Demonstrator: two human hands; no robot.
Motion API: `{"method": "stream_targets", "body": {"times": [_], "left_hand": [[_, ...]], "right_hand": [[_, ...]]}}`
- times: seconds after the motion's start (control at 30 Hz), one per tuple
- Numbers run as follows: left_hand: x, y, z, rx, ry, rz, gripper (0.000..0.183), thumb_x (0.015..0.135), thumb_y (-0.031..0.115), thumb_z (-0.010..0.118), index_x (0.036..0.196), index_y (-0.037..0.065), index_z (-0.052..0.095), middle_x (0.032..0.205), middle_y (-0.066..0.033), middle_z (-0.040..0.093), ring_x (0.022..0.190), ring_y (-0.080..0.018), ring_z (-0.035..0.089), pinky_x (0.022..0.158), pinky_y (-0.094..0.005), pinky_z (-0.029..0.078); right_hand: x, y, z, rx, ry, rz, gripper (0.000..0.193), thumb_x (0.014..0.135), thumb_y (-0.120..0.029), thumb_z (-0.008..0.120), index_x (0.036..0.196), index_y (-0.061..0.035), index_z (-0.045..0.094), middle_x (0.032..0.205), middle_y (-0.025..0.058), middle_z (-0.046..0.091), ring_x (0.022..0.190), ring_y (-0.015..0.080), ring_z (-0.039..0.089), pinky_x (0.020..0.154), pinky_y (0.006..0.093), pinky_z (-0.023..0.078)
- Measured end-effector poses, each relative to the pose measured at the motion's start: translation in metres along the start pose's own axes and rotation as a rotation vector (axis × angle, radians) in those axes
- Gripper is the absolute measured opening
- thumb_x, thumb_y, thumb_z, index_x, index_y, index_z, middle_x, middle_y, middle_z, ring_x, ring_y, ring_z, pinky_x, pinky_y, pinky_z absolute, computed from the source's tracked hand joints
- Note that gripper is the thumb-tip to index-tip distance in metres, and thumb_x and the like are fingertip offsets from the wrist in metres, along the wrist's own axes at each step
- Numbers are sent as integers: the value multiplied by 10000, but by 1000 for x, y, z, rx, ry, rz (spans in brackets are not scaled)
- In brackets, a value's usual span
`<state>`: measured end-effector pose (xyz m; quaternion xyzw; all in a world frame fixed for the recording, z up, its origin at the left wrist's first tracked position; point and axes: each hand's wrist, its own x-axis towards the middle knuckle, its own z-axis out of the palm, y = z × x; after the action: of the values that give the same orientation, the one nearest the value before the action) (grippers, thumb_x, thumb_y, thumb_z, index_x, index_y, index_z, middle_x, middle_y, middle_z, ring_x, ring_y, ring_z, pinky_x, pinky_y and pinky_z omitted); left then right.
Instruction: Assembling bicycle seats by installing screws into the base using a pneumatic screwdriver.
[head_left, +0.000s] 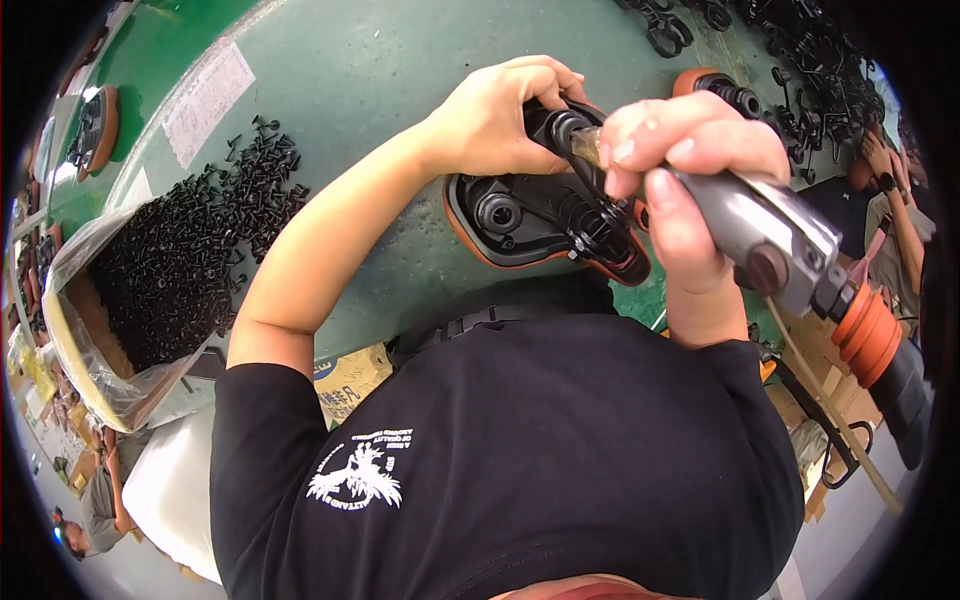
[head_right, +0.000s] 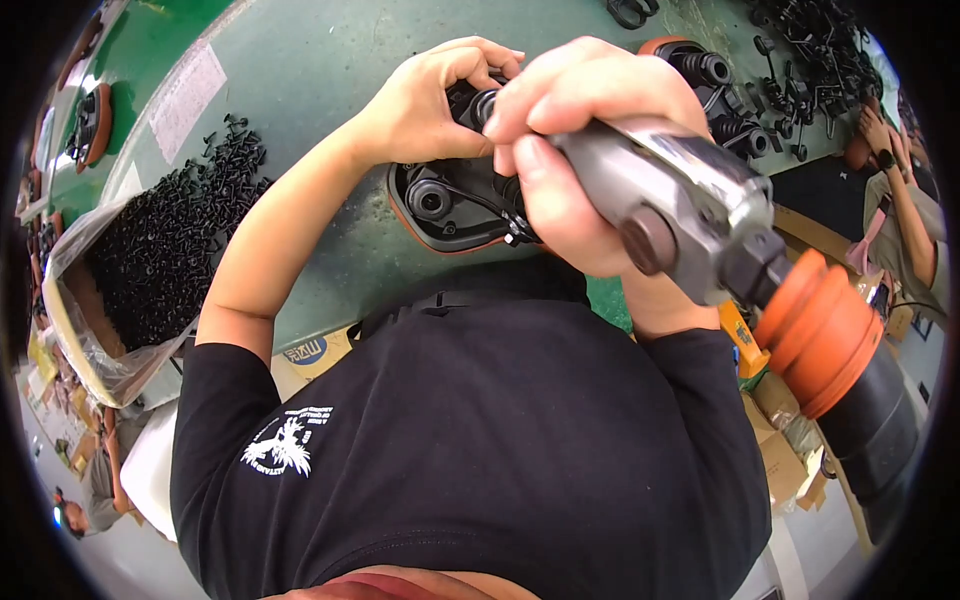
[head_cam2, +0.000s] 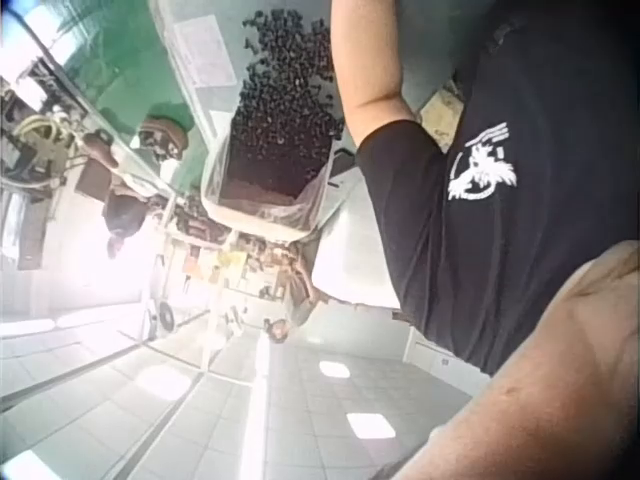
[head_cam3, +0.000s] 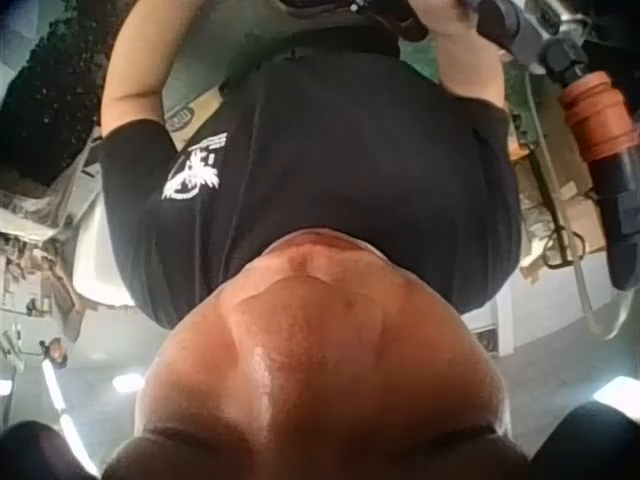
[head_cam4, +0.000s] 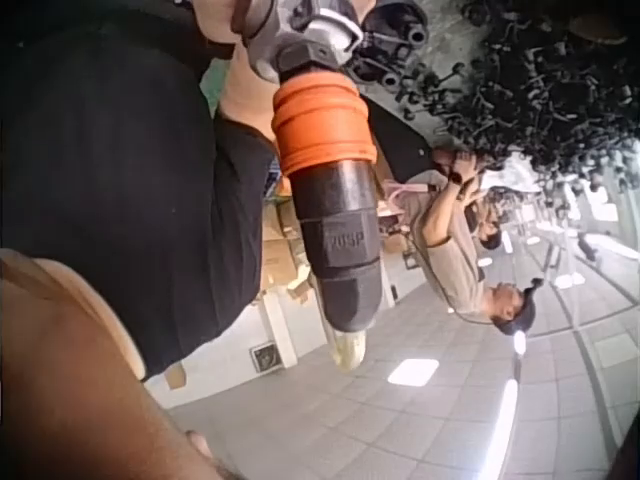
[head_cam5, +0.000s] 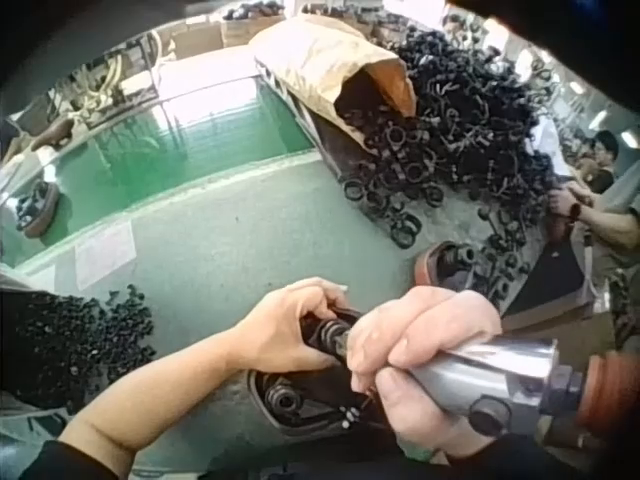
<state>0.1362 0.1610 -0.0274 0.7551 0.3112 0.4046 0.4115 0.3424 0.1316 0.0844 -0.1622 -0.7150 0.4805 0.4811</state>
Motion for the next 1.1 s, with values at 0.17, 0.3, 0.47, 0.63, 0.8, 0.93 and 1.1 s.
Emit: {"method": "stream_targets", "body": {"times": [0.17, 0.3, 0.47, 0.63, 0.8, 0.93, 1.1], "left_hand": [[-2, 7, 0, 57, -16, -111, 432, 644, 166, 922, 908, 19, 613, 1230, -122, 725, 1183, -315, 687, 1006, -404, 555], [-5, 8, 3, 34, 0, -129, 421, 652, 168, 912, 930, 34, 626, 1248, -117, 717, 1122, -305, 693, 978, -391, 556], [-1, 16, -3, 14, -123, -207, 448, 684, 194, 885, 1076, 35, 736, 1240, -111, 709, 1149, -308, 685, 1029, -397, 537], [1, 10, -4, -1, -84, -139, 408, 672, 165, 879, 1016, 28, 709, 1213, -109, 707, 1100, -296, 684, 977, -390, 540], [4, 8, 1, 54, -116, -161, 371, 659, 146, 871, 933, 17, 658, 1165, -121, 710, 1062, -308, 682, 950, -397, 544], [5, 4, 1, 33, -101, -87, 416, 653, 141, 863, 1011, 20, 689, 1190, -123, 722, 1101, -324, 689, 987, -394, 548], [-23, 18, -29, 138, 88, -67, 466, 667, 94, 828, 1122, 58, 733, 1285, -101, 726, 1194, -289, 694, 1061, -370, 543]], "right_hand": [[4, 9, 8, -22, 79, 21, 248, 905, 147, 574, 1051, -48, 525, 990, 173, 678, 803, 229, 676, 743, 378, 607], [3, 18, 6, 53, 49, -74, 297, 904, 144, 570, 1146, -25, 544, 1039, 203, 686, 741, 206, 662, 712, 349, 594], [11, 34, 2, 118, -4, 6, 401, 889, 154, 564, 1255, -7, 542, 1048, 215, 679, 719, 189, 649, 663, 335, 576], [12, 30, 11, 59, 23, 2, 243, 886, 145, 576, 1061, -20, 539, 925, 179, 674, 723, 206, 658, 676, 358, 600], [17, 32, 6, -16, -28, -19, 275, 907, 91, 605, 1173, 23, 587, 1067, 248, 709, 749, 208, 684, 704, 359, 606], [12, 20, -1, 76, -2, -6, 373, 921, 66, 639, 1286, 19, 582, 1339, 361, 632, 777, 224, 699, 739, 361, 596], [-23, -35, -23, 284, 233, -113, 339, 952, 19, 620, 1285, -1, 560, 1323, 343, 625, 729, 226, 686, 744, 419, 585]]}}
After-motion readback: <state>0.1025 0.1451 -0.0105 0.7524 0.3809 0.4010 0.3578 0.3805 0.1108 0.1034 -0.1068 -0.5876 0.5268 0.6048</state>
